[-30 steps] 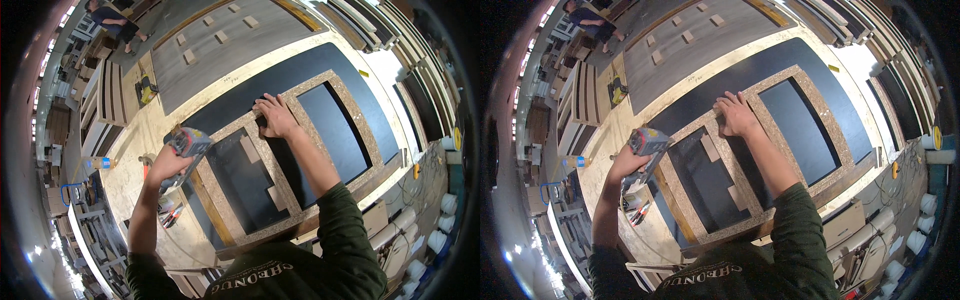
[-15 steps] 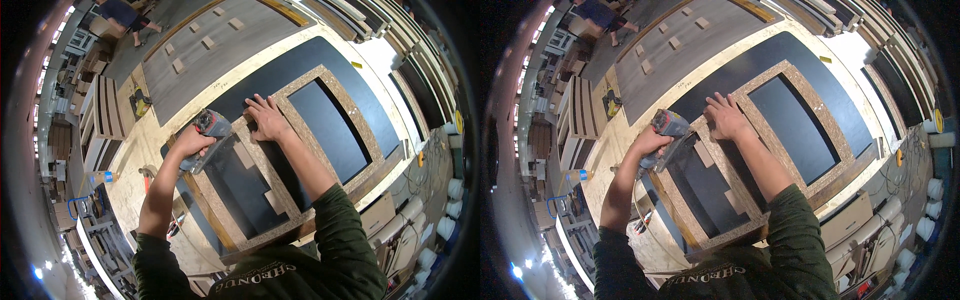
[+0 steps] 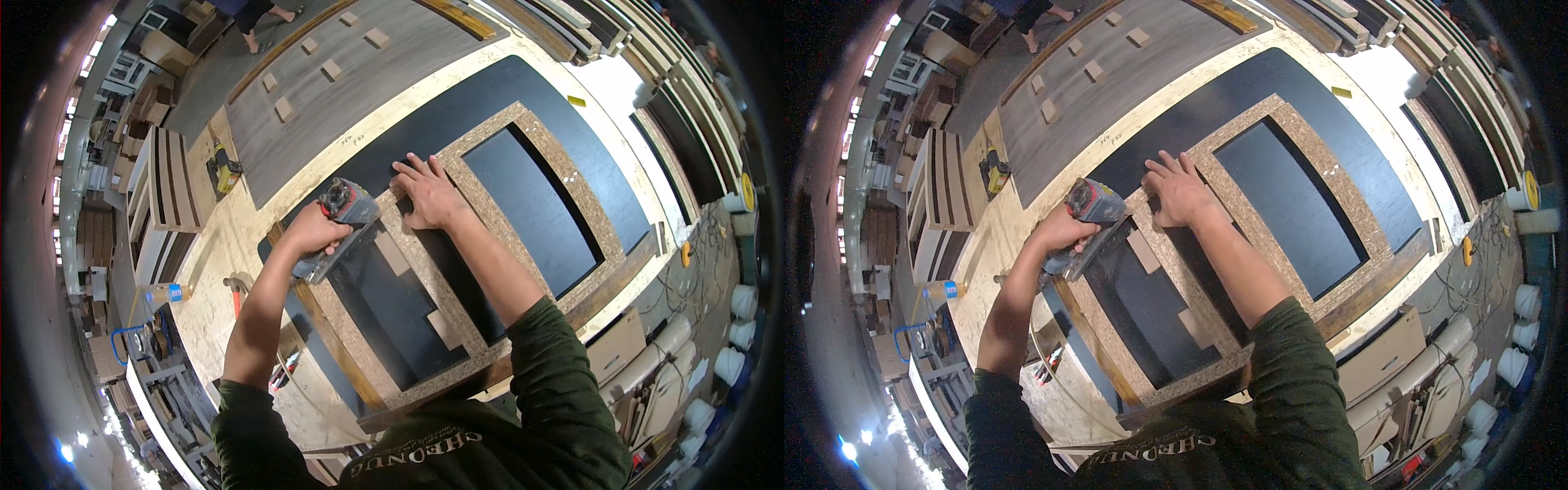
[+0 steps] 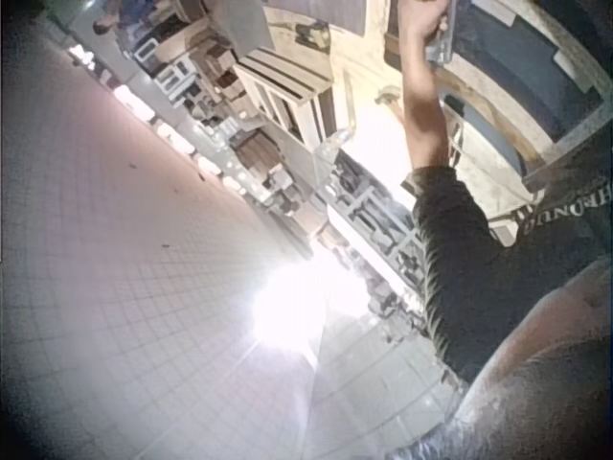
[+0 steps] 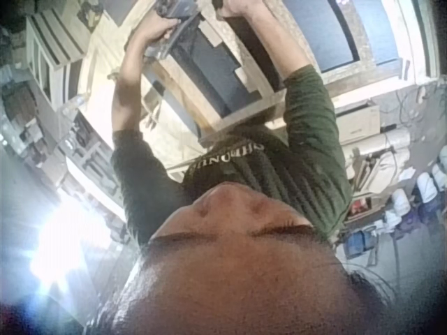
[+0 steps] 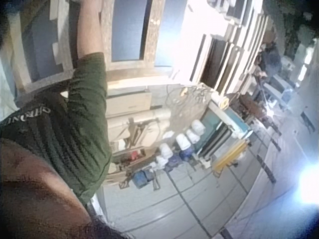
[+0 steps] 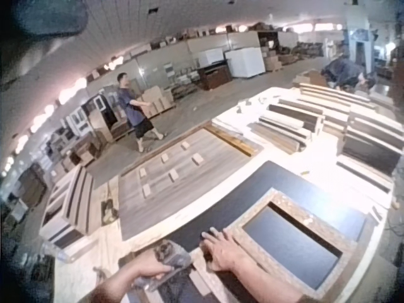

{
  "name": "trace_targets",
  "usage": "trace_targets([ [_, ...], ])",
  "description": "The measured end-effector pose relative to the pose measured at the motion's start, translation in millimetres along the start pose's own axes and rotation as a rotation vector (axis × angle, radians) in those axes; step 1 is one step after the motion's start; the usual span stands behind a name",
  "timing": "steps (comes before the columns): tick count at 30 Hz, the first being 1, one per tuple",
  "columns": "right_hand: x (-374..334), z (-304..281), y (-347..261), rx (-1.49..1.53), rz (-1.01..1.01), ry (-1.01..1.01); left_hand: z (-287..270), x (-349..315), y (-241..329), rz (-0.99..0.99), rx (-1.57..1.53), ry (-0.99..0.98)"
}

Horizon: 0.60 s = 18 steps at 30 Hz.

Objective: Assembling wooden furniture frames by placing slats into a jig and securing them with a pneumatic staple gun.

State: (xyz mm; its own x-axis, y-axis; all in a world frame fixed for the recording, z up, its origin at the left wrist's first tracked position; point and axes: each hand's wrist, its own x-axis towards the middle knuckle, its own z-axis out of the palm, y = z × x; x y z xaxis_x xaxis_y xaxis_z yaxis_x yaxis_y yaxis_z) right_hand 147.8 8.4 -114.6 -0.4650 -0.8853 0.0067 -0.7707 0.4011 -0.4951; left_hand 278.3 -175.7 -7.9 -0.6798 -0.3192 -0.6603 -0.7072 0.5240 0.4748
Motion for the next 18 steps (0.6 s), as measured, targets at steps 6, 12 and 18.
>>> trace_targets([
  [6, -0.3, 2.3, 1.6, -0.007, -0.005, 0.014, 4.8, 3.5, 5.9, 0.065, -0.002, -0.001],
  [12, 1.9, 5.8, 1.6, -0.019, -0.008, 0.020, 1.9, 2.9, 8.4, 0.034, -0.010, -0.010],
  [18, 0.1, 7.1, 5.2, -0.017, 0.003, 0.024, 5.3, 8.3, 19.3, 0.090, -0.075, -0.014],
])
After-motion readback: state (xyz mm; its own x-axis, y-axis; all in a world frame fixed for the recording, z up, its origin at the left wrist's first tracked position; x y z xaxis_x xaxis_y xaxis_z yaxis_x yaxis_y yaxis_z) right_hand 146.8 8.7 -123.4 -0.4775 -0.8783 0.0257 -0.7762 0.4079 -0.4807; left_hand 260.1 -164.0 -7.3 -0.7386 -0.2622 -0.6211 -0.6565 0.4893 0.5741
